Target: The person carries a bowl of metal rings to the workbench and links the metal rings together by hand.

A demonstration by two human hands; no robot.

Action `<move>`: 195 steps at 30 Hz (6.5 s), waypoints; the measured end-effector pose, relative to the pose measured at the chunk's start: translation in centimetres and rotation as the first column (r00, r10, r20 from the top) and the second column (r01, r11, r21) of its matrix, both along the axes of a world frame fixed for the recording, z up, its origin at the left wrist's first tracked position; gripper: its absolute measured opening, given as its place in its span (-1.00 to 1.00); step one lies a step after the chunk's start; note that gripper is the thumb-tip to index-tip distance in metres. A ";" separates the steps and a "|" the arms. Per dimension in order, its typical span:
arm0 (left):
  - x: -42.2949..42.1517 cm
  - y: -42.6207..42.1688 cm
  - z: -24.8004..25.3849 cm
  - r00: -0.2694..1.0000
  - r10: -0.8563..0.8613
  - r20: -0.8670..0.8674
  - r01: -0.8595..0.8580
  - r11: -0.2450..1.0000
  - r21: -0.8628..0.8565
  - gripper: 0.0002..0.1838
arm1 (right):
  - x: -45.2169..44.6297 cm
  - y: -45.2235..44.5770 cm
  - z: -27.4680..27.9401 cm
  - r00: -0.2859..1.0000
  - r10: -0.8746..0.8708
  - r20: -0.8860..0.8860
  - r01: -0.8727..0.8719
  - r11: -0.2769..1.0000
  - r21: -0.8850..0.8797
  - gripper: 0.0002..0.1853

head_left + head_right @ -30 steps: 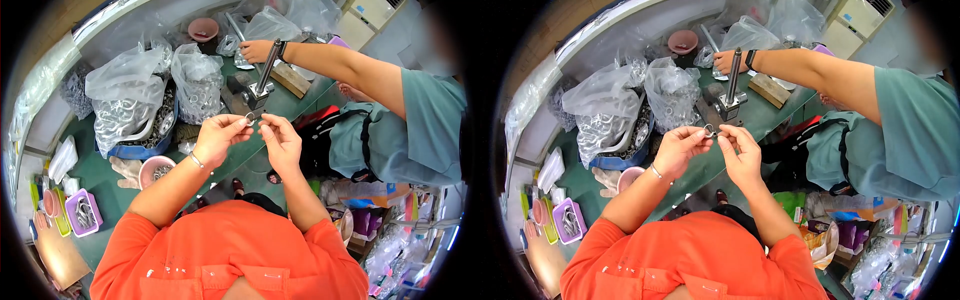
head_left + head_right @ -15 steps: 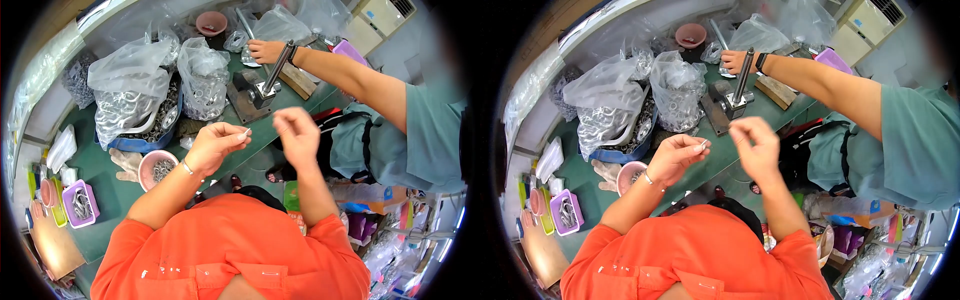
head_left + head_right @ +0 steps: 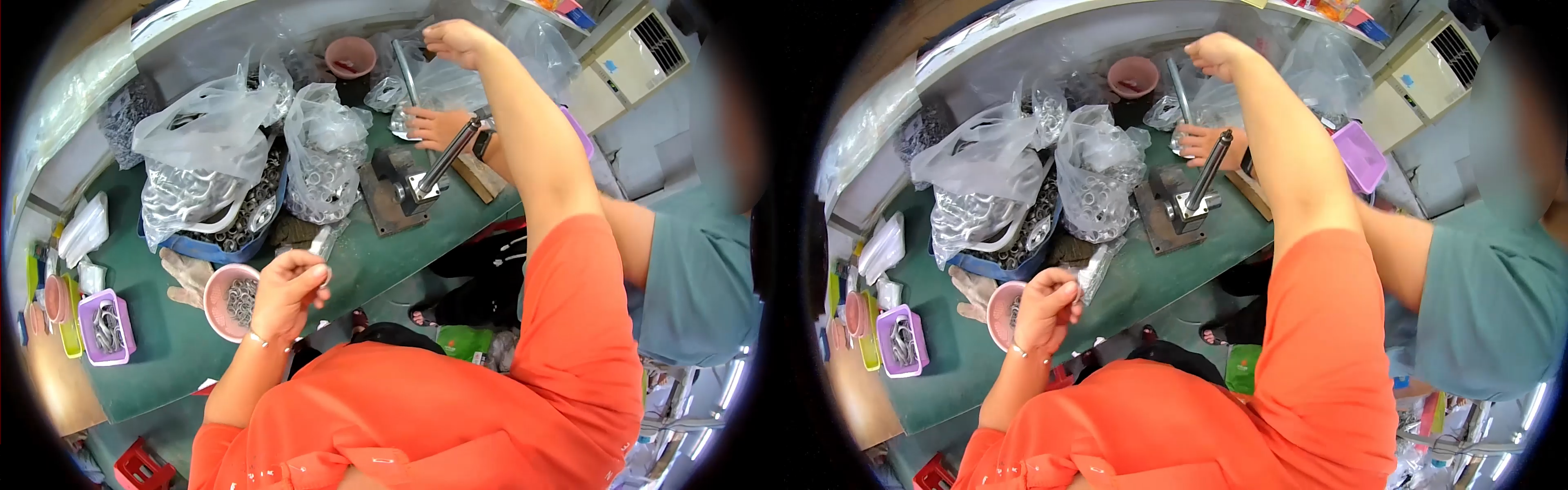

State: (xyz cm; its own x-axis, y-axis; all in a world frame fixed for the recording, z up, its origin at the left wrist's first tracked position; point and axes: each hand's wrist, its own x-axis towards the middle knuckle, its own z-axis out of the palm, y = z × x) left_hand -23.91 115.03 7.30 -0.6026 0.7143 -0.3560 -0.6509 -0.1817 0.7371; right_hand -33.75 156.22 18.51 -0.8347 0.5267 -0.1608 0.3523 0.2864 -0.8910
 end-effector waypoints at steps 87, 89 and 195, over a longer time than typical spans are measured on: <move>-2.8 21.2 4.9 0.977 -0.159 -0.138 0.188 0.955 0.229 -0.85 | 16.7 -12.7 -6.8 0.603 -0.139 -0.785 0.513 0.821 0.249 -0.76; -2.9 21.3 4.9 0.978 -0.158 -0.133 0.187 0.953 0.237 -0.85 | 16.7 -12.6 -6.9 0.590 -0.143 -0.795 0.513 0.826 0.232 -0.76; 5.1 9.0 -8.9 -0.004 -0.682 -0.732 -0.057 0.731 -0.681 -0.57 | -2.7 1.9 -9.8 0.944 -0.067 -0.324 -0.024 0.963 -0.267 -0.64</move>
State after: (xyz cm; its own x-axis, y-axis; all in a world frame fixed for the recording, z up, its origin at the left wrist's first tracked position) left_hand -18.80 124.02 -1.59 -0.3933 0.9189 -0.0304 0.7489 0.3394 0.5691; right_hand -36.49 158.09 8.69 -0.8533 0.5212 -0.0159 0.0313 0.0208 -0.9993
